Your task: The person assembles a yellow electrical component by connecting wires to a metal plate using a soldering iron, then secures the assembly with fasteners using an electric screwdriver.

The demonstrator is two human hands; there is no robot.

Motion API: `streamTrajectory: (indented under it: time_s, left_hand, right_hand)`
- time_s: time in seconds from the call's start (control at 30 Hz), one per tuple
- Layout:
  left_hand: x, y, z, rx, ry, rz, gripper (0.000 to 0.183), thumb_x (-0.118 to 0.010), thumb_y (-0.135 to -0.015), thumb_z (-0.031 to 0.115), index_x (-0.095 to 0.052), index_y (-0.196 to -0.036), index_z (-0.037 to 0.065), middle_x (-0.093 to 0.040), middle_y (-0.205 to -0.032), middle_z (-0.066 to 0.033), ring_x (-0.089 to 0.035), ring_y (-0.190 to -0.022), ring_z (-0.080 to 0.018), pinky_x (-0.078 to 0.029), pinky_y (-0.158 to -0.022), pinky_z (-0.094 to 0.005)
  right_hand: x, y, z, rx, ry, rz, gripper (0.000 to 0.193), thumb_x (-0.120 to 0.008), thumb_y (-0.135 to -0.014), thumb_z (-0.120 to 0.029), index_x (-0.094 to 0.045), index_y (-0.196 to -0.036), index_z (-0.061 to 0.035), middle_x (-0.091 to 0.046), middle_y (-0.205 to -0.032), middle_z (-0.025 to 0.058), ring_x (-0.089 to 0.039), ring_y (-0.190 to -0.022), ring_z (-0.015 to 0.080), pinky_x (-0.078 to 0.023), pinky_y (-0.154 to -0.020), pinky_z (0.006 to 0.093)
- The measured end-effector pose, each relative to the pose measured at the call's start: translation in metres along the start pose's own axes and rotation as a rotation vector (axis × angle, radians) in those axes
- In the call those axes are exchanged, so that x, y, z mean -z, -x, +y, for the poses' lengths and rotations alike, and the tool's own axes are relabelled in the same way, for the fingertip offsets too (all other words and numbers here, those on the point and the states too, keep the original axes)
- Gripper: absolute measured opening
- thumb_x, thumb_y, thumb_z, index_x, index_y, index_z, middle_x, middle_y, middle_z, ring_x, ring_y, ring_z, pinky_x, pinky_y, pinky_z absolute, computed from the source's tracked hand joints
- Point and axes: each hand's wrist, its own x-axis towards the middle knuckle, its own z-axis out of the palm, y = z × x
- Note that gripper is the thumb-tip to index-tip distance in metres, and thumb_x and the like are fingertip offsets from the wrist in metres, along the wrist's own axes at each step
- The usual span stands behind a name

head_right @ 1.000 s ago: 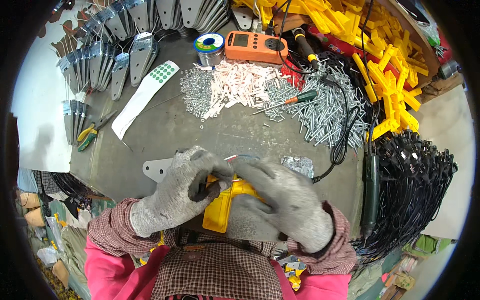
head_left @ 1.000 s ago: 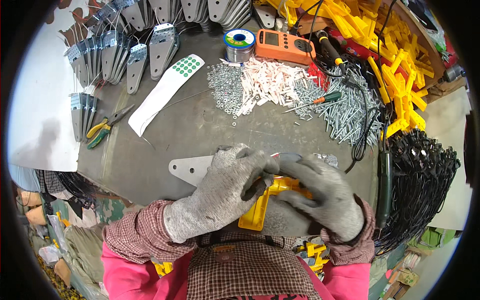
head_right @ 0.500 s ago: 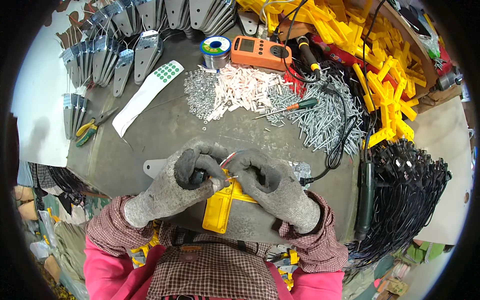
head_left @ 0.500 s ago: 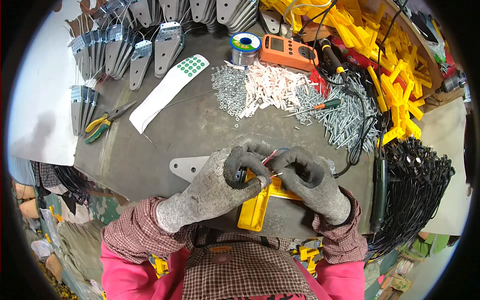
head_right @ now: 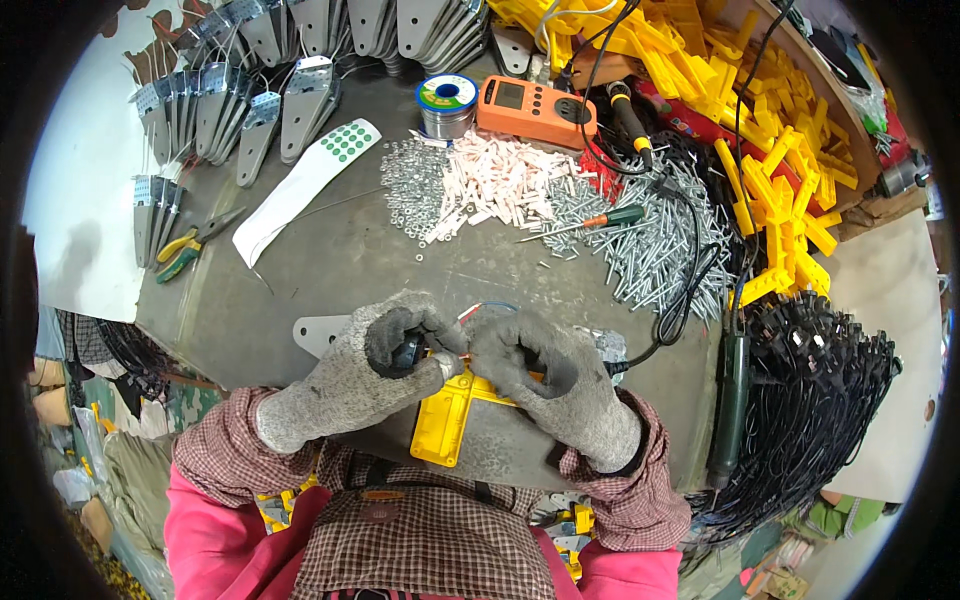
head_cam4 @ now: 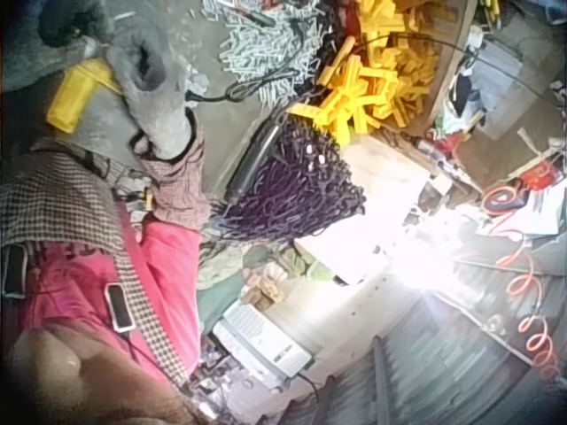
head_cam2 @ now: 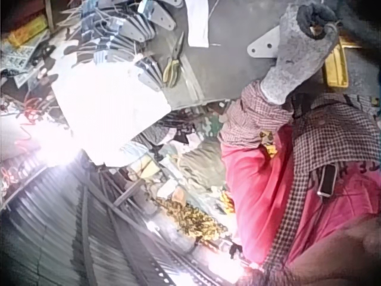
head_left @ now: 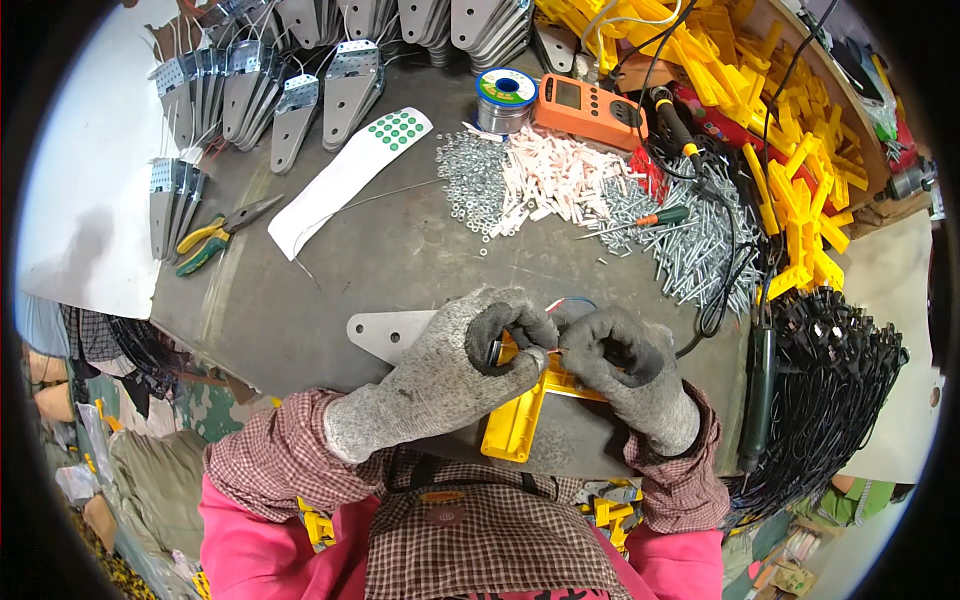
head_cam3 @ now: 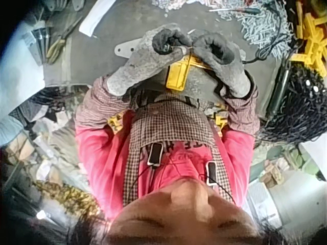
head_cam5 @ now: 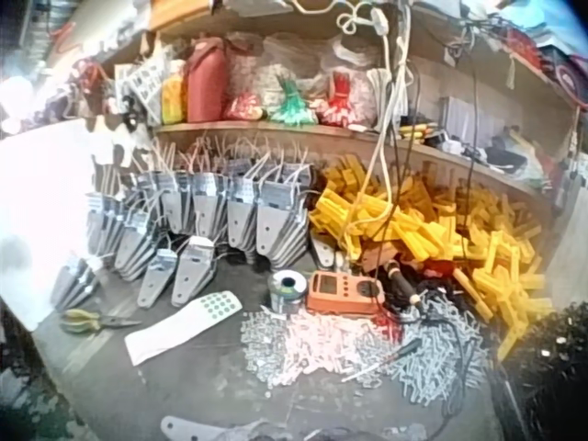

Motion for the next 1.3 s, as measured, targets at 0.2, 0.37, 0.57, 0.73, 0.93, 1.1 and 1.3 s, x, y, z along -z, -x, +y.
streamTrajectory:
  time_s: [0.2,0.37,0.57,0.73,0.93,1.1,1.3]
  left_hand:
    - [-0.003,0.003,-0.002,-0.066,-0.15,0.099,0.021,-0.072,-0.081,0.009,-0.063,-0.1,0.005,-0.062,-0.094,-0.0095,-0.064,-0.091,-0.0234,-0.05,-0.082,-0.0348]
    - [-0.003,0.004,0.001,-0.057,-0.218,0.078,0.024,-0.075,-0.081,0.011,-0.062,-0.1,0.005,-0.062,-0.093,-0.0091,-0.063,-0.088,-0.0231,-0.05,-0.08,-0.0349]
    - [-0.005,0.0,0.0,0.083,-0.029,0.068,0.023,-0.077,-0.08,0.013,-0.063,-0.096,0.006,-0.062,-0.089,-0.0073,-0.061,-0.085,-0.0233,-0.05,-0.081,-0.0369]
    - [-0.001,-0.003,0.014,-0.153,-0.379,0.107,0.016,-0.073,-0.08,0.012,-0.062,-0.093,0.011,-0.059,-0.085,-0.0023,-0.06,-0.089,-0.0224,-0.049,-0.086,-0.0374]
    - [-0.002,0.0,-0.008,-0.837,-1.133,0.103,0.023,-0.07,-0.072,0.026,-0.061,-0.092,0.02,-0.06,-0.097,0.0004,-0.057,-0.102,-0.0196,-0.046,-0.096,-0.0471]
    - [-0.001,-0.003,0.005,-0.431,-0.567,0.039,0.025,-0.068,-0.08,0.013,-0.057,-0.102,0.011,-0.059,-0.101,-0.0043,-0.058,-0.103,-0.021,-0.047,-0.094,-0.0386]
    - [0.005,0.0,-0.005,0.054,0.083,-0.093,0.043,-0.068,-0.081,0.003,-0.05,-0.12,0.002,-0.056,-0.11,-0.0055,-0.055,-0.105,-0.0136,-0.046,-0.092,-0.0294]
  right_hand:
    - [-0.005,0.0,-0.003,0.055,0.086,0.046,0.012,-0.068,-0.092,-0.012,-0.067,-0.099,-0.0023,-0.07,-0.096,0.0101,-0.068,-0.083,0.0161,-0.053,-0.072,0.0291]
    - [-0.005,-0.001,0.0,0.142,0.161,0.051,0.013,-0.067,-0.092,-0.01,-0.066,-0.102,-0.002,-0.07,-0.097,0.0108,-0.068,-0.084,0.0161,-0.054,-0.072,0.0302]
    - [-0.006,0.0,-0.004,0.12,0.167,0.06,0.016,-0.067,-0.092,-0.009,-0.065,-0.105,-0.0016,-0.07,-0.097,0.0119,-0.069,-0.082,0.0177,-0.054,-0.071,0.0295]
    - [-0.005,0.0,-0.008,0.085,0.166,0.048,0.017,-0.068,-0.091,-0.008,-0.065,-0.106,-0.0016,-0.07,-0.096,0.0108,-0.067,-0.08,0.0142,-0.053,-0.07,0.028]
    - [-0.009,-0.006,0.001,-0.088,0.031,-0.012,0.015,-0.064,-0.088,-0.01,-0.064,-0.101,-0.002,-0.066,-0.087,0.0077,-0.058,-0.07,0.0096,-0.048,-0.062,0.0253]
    - [-0.017,-0.005,0.014,0.075,-0.166,0.043,0.013,-0.062,-0.086,-0.005,-0.063,-0.099,-0.0036,-0.06,-0.082,0.0058,-0.055,-0.064,0.0102,-0.045,-0.059,0.0257]
    - [-0.015,-0.006,-0.001,0.236,0.242,0.069,0.018,-0.063,-0.082,0.003,-0.062,-0.099,-0.0041,-0.06,-0.08,0.0078,-0.059,-0.064,0.0149,-0.047,-0.058,0.0274]
